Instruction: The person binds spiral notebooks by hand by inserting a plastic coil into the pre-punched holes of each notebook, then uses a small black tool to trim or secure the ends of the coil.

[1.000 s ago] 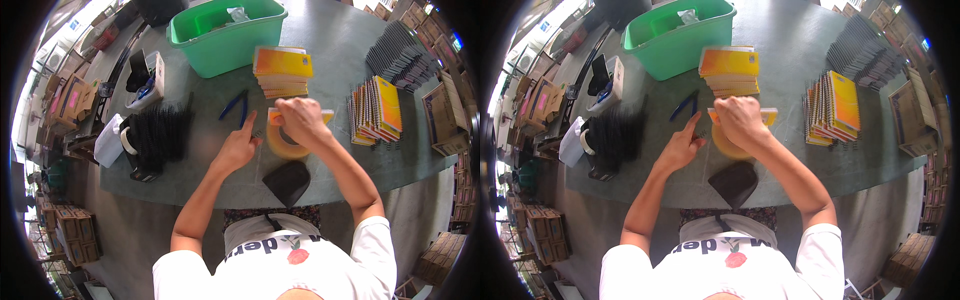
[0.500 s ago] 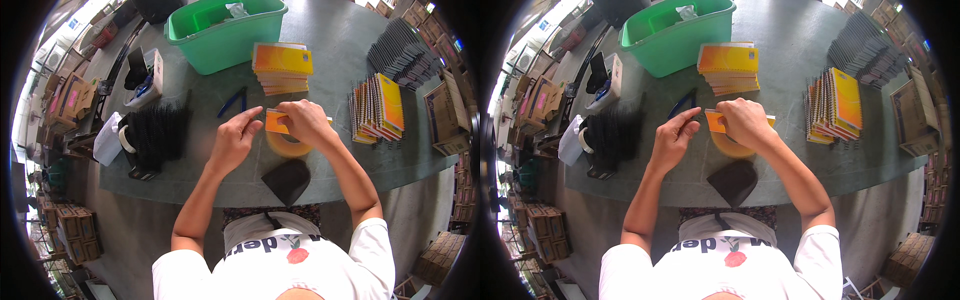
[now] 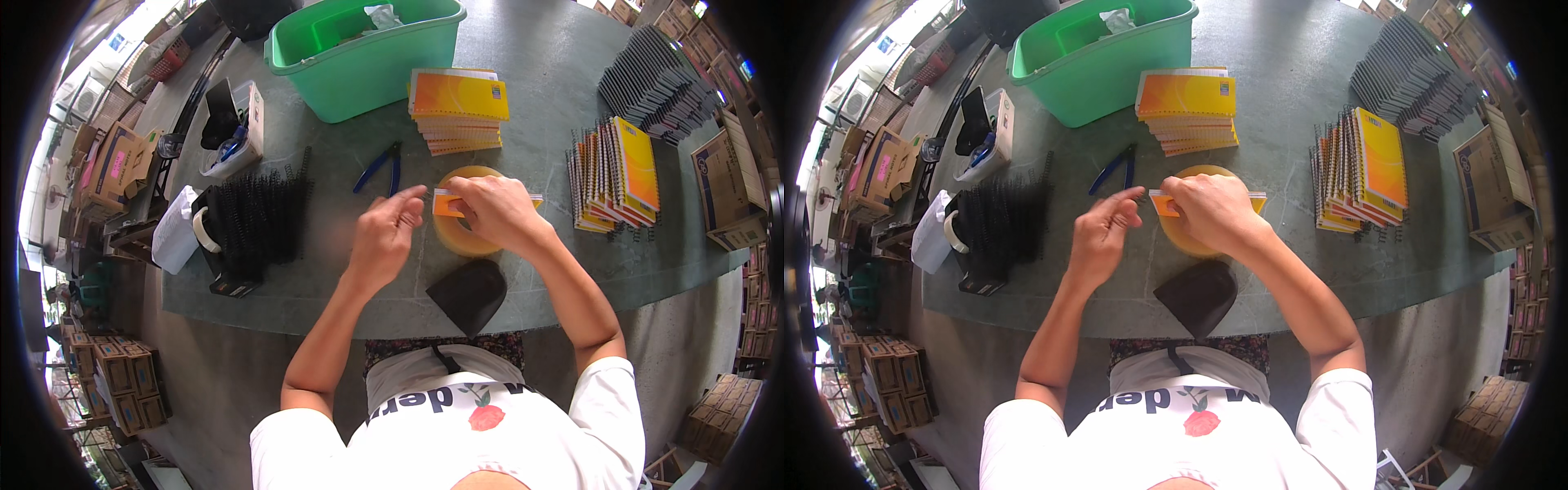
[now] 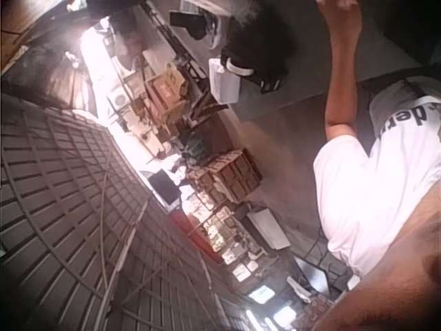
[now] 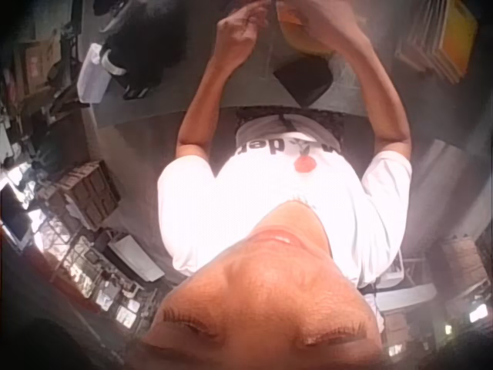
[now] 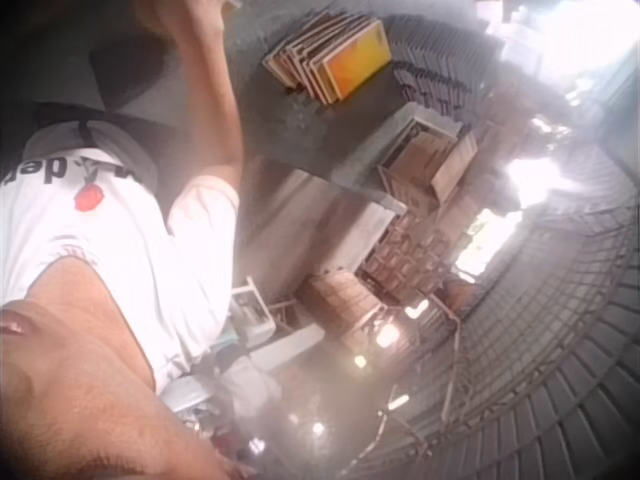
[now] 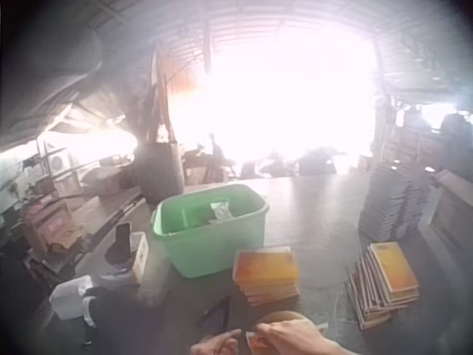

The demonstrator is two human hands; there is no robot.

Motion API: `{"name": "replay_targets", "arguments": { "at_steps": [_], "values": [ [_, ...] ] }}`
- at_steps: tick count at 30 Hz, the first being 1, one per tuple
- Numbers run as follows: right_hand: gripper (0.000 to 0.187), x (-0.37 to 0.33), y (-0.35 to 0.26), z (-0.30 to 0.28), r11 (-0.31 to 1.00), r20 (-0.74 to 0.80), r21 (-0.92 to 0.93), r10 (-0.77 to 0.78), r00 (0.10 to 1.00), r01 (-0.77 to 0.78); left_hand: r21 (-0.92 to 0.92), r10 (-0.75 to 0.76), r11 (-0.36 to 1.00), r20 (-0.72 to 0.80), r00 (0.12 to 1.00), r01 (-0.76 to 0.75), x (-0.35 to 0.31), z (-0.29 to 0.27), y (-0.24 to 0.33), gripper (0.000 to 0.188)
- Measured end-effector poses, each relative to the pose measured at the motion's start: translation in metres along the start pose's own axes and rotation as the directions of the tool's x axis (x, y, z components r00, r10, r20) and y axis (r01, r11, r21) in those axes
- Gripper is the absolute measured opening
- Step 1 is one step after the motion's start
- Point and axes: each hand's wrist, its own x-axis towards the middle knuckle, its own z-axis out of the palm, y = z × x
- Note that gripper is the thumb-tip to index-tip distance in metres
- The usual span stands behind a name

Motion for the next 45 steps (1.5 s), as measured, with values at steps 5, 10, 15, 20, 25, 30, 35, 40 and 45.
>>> {"name": "replay_targets", "arguments": {
  "at_steps": [5, 10, 15, 20, 25, 30, 35, 40, 45],
  "values": [
    [0.02, 0.002, -0.001, -0.002, 0.998, 0.072, -0.041, 0.046, 0.996, -0.043, -0.007, 0.058, 0.998, -0.071, 0.996, -0.059, -0.003, 0.01, 0.009, 0.02],
    [0.022, 0.002, -0.006, -0.003, 0.998, 0.058, -0.007, 0.066, 0.996, -0.066, 0.119, 0.208, 0.974, -0.143, 0.968, -0.192, -0.002, 0.013, 0.002, 0.016],
    [0.015, -0.003, -0.004, 0.001, 0.999, -0.061, -0.001, -0.039, 0.997, 0.039, 0.111, 0.221, 0.972, -0.145, 0.964, -0.206, 0.008, 0.008, -0.003, 0.015],
    [0.015, -0.002, -0.004, 0.004, 0.995, -0.084, 0.041, -0.085, 0.993, 0.089, 0.009, -0.036, 0.999, 0.077, 0.996, 0.036, 0.016, -0.007, 0.007, 0.02],
    [0.011, 0.002, -0.005, 0.011, 0.947, -0.31, 0.24, -0.132, 0.942, 0.212, 0.099, 0.274, 0.955, 0.055, 0.96, -0.278, 0.017, -0.012, -0.008, 0.025],
    [0.017, 0.001, -0.007, 0.011, 0.96, -0.352, 0.21, -0.104, 0.93, 0.187, 0.112, -0.075, 0.993, 0.43, 0.9, 0.029, 0.029, -0.026, -0.009, 0.023],
    [0.026, 0.0, -0.011, -0.002, 0.999, 0.067, -0.032, -0.034, 0.997, 0.036, 0.093, 0.243, 0.958, 0.235, 0.941, -0.27, 0.026, -0.018, -0.008, 0.018],
    [0.018, 0.001, 0.0, 0.005, 0.955, -0.225, 0.214, -0.156, 0.962, 0.205, 0.07, 0.25, 0.961, 0.19, 0.949, -0.268, 0.026, -0.019, 0.002, 0.019],
    [0.02, 0.001, 0.0, 0.0, 0.894, -0.213, 0.406, -0.106, 0.971, 0.186, 0.115, 0.253, 0.95, 0.254, 0.933, -0.289, 0.031, -0.02, -0.014, 0.019]
  ]
}}
